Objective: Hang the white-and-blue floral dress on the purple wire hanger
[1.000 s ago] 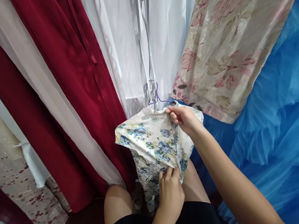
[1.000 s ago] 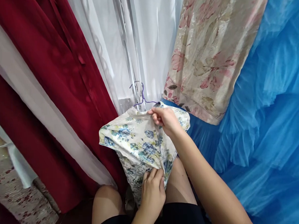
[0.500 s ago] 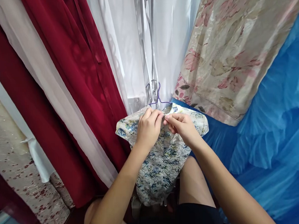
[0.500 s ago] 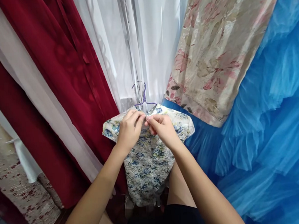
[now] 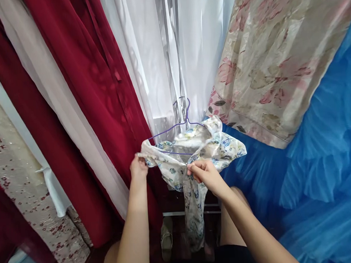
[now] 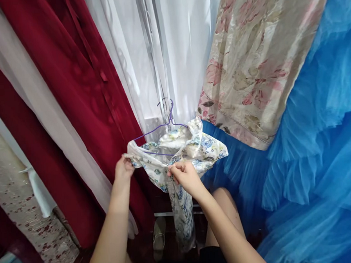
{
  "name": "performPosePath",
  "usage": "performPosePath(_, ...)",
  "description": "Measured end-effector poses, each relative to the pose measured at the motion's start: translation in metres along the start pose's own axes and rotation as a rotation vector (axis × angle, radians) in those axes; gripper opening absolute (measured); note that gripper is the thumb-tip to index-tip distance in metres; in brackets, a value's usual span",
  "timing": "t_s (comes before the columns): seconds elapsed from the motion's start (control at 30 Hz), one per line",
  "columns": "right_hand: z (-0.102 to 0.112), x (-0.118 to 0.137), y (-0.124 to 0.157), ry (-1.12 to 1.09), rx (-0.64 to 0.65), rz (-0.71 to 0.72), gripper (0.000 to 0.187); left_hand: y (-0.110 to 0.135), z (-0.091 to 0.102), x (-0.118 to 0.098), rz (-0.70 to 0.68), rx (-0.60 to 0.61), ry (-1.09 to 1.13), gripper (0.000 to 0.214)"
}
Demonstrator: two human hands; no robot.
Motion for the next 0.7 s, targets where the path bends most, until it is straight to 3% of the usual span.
performPosePath(0.1, 0.007, -0.018, 0.019, -0.165, -0.186, -0.077, 0.037, 0.018, 0.029, 0.071, 0.172, -0.018, 0.024, 0.025)
performPosePath(0.23, 0.047, -0.071, 0.078, -0.353, -0.719, -0.065, 0.032, 0.070, 0.047, 0.147, 0.277, 0.051, 0.085, 0.018)
performPosePath(0.33, 0.074, -0.105, 0.128, -0.343, -1.051, -0.055, 0.029, 0.112, 0.039, 0.168, 0.260, 0.155, 0.140, 0.013)
performPosePath(0.4, 0.082, -0.110, 0.145, -0.279, -1.136, -0.043, 0.030, 0.141, 0.020, 0.161, 0.200, 0.292, 0.111, 0.026)
performPosePath(0.47, 0.079, -0.099, 0.141, -0.180, -1.052, -0.020, 0.029, 0.170, -0.002, 0.145, 0.099, 0.454, -0.004, 0.035)
performPosePath(0.57, 0.044, -0.077, 0.114, -0.179, -0.603, -0.098, 0.042, 0.212, -0.026, 0.116, -0.098, 0.636, -0.284, 0.033)
performPosePath(0.63, 0.016, -0.065, 0.107, -0.273, -0.364, -0.177, 0.051, 0.230, -0.033, 0.103, -0.223, 0.703, -0.455, 0.031)
performPosePath(0.7, 0.001, -0.056, 0.112, -0.336, -0.289, -0.220, 0.052, 0.234, -0.031, 0.095, -0.304, 0.715, -0.551, 0.029)
Point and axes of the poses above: each hand's wrist, its own y-axis away from the middle knuckle, its own z-axis out of the back of the hand, x = y × z, the point moved 6 cm from there along -y, towards the middle knuckle, and after that the axes turned 7 degrees about z, right-handed, at the moved point
